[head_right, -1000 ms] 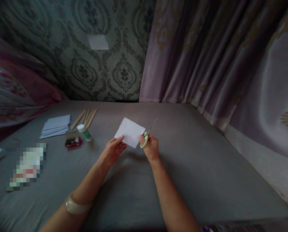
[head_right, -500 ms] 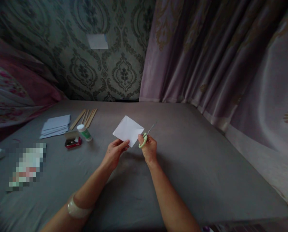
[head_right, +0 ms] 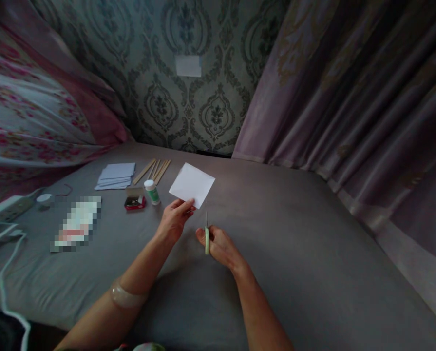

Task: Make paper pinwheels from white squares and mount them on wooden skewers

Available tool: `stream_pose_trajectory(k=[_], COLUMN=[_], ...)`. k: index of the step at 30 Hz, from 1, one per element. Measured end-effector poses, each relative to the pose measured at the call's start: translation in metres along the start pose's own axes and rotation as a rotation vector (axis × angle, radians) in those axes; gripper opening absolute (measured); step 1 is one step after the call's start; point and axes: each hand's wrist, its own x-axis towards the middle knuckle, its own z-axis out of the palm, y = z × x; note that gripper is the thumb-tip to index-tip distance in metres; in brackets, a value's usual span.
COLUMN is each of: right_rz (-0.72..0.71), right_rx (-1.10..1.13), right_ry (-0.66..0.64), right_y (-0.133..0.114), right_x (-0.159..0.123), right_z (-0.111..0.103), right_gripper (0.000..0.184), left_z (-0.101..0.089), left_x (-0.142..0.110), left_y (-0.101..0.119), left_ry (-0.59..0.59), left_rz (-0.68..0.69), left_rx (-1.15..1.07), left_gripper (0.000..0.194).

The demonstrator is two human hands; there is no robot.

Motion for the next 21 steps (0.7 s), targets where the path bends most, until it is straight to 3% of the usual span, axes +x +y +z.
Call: stream_pose_trajectory(k=[21], right_rz=[0.036], right_rx=[0.118], right_ry=[0.02], right_y=[-0.0039], right_x=[0.0009], right_z=[0.0036], right_gripper=[0.058], left_z=[0.0039], left_x=[-0.0058], left_y=[-0.0065], left_ry=[-0.049], left_rz=[-0.043], left_rx=[0.024], left_gripper=[0.03])
